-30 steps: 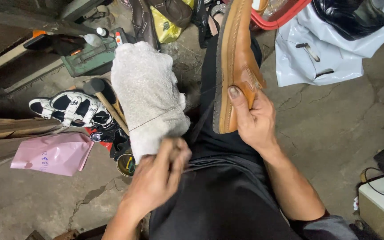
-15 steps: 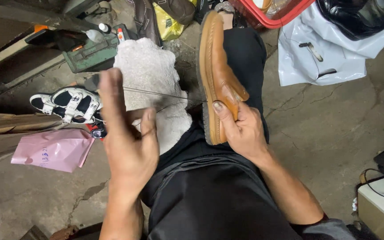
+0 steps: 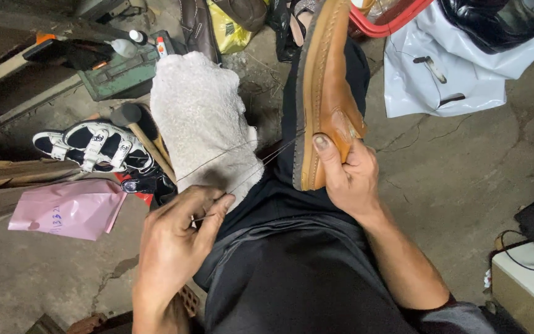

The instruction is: Sewing the sole of a brown leather shoe by hand using a needle and thread.

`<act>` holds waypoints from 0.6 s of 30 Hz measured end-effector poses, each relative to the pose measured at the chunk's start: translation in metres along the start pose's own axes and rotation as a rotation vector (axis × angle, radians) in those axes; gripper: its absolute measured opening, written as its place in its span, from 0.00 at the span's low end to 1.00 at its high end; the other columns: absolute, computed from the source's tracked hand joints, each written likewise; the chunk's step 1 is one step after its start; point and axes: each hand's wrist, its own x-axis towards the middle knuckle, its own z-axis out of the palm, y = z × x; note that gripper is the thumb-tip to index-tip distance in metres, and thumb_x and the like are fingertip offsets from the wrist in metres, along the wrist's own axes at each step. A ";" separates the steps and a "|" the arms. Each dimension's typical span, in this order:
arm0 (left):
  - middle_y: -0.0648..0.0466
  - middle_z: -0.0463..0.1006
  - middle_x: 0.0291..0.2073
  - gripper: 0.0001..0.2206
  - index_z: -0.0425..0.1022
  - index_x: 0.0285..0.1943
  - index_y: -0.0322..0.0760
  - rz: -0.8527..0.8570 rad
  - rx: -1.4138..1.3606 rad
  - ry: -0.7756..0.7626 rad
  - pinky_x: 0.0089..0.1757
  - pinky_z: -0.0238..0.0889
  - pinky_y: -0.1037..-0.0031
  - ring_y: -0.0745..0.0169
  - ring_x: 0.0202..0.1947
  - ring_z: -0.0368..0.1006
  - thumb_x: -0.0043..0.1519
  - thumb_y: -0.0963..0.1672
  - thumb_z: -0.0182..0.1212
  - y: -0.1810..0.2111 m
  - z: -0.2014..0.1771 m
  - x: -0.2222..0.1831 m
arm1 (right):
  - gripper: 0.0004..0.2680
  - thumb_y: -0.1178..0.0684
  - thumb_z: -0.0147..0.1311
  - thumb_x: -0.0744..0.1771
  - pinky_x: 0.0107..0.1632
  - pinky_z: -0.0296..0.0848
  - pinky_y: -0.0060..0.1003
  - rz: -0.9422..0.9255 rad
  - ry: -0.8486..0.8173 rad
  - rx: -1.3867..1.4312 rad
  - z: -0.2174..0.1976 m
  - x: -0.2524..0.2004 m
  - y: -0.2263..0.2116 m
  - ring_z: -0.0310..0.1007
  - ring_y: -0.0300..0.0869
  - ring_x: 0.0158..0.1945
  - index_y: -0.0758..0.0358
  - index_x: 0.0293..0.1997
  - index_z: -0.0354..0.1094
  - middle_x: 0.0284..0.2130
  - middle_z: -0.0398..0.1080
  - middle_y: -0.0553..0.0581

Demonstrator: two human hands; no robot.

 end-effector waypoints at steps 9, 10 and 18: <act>0.60 0.73 0.37 0.08 0.78 0.45 0.42 0.267 0.104 -0.169 0.33 0.67 0.68 0.63 0.37 0.74 0.65 0.48 0.62 0.005 0.003 0.000 | 0.15 0.44 0.49 0.72 0.30 0.57 0.37 0.025 0.037 -0.018 -0.005 -0.002 0.002 0.56 0.37 0.26 0.58 0.28 0.56 0.21 0.55 0.46; 0.60 0.73 0.34 0.07 0.77 0.39 0.43 0.260 0.179 -0.122 0.30 0.63 0.66 0.60 0.35 0.73 0.66 0.48 0.61 0.007 0.005 -0.001 | 0.16 0.44 0.49 0.72 0.29 0.53 0.37 0.015 0.033 -0.017 -0.004 -0.002 0.000 0.52 0.37 0.24 0.56 0.26 0.51 0.19 0.51 0.45; 0.56 0.82 0.29 0.19 0.72 0.70 0.39 0.268 0.511 0.147 0.22 0.63 0.64 0.59 0.23 0.74 0.69 0.44 0.60 -0.013 0.032 -0.006 | 0.18 0.44 0.47 0.72 0.26 0.47 0.38 -0.047 -0.014 -0.024 -0.006 0.000 -0.006 0.46 0.36 0.20 0.54 0.22 0.46 0.17 0.46 0.44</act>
